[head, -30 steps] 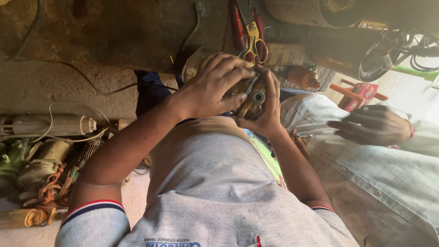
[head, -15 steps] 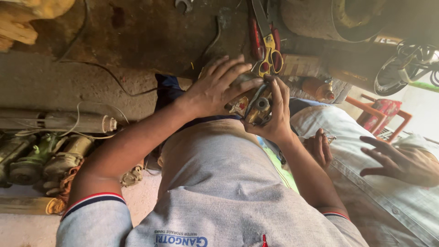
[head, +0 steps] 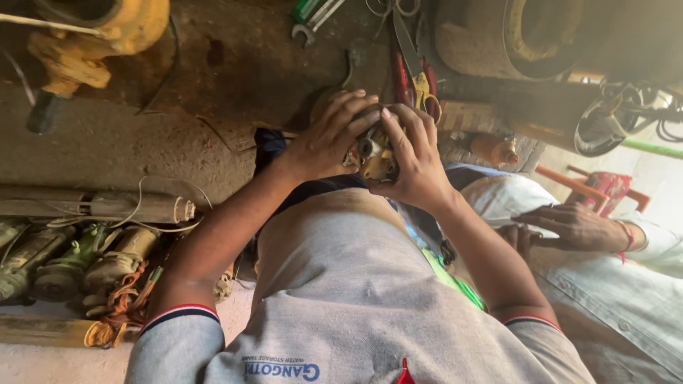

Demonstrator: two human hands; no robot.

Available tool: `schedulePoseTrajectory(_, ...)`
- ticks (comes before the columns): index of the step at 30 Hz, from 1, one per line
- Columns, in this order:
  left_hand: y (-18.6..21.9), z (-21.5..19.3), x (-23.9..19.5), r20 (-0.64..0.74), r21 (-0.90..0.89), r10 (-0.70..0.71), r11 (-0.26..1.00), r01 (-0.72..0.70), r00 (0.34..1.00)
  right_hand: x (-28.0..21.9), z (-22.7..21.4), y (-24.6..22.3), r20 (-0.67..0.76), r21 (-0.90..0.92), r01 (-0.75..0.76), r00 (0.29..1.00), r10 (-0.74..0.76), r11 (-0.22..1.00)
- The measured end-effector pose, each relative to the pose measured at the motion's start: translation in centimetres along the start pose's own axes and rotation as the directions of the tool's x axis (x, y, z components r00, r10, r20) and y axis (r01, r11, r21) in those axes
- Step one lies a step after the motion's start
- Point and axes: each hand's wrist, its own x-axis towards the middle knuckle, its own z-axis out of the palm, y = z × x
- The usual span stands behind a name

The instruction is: The person cuts a sheet of white plastic with shears and wraps it around a cylindrical electrical component. The person then handles a yellow motor housing, inserting a wire and manipulating the component with a tool.

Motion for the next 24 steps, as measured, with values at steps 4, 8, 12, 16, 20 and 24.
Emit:
schedulePoseTrajectory(4, 0.7, -1.3, -0.4, -0.025, -0.009, 0.000, 1.000, 0.000, 1.000, 0.9, -0.1, -1.2, 0.070, -0.057, 0.008, 0.998, -0.004, 0.998)
schedulePoseTrajectory(8, 1.6, -3.7, -0.6, 0.117, -0.042, -0.056, 0.997, 0.062, 0.992, 1.0, 0.3, -2.2, 0.054, -0.083, -0.008, 0.998, 0.012, 0.997)
schedulePoseTrajectory(12, 4.2, -4.3, -0.9, 0.136, -0.251, -0.164, 0.948, 0.194, 0.977, -0.1, 1.0, -2.9, 0.007, -0.096, -0.075, 0.997, 0.076, 0.993)
schedulePoseTrajectory(16, 6.8, -2.1, -1.0, -0.024, -0.234, -0.329, 0.920, 0.315, 0.944, -0.3, 2.1, -3.3, -0.078, -0.098, -0.077, 0.995, 0.069, 0.992)
schedulePoseTrajectory(20, 6.0, -1.7, -0.9, -0.072, -0.218, -0.261, 0.946, 0.240, 0.963, 0.0, 2.4, -4.6, -0.168, -0.056, -0.119, 0.980, 0.108, 0.991)
schedulePoseTrajectory(24, 5.6, -2.0, -0.7, -0.083, -0.155, -0.255, 0.958, 0.240, 0.963, -1.2, 1.3, -4.5, -0.128, 0.065, -0.067, 0.989, 0.075, 0.996)
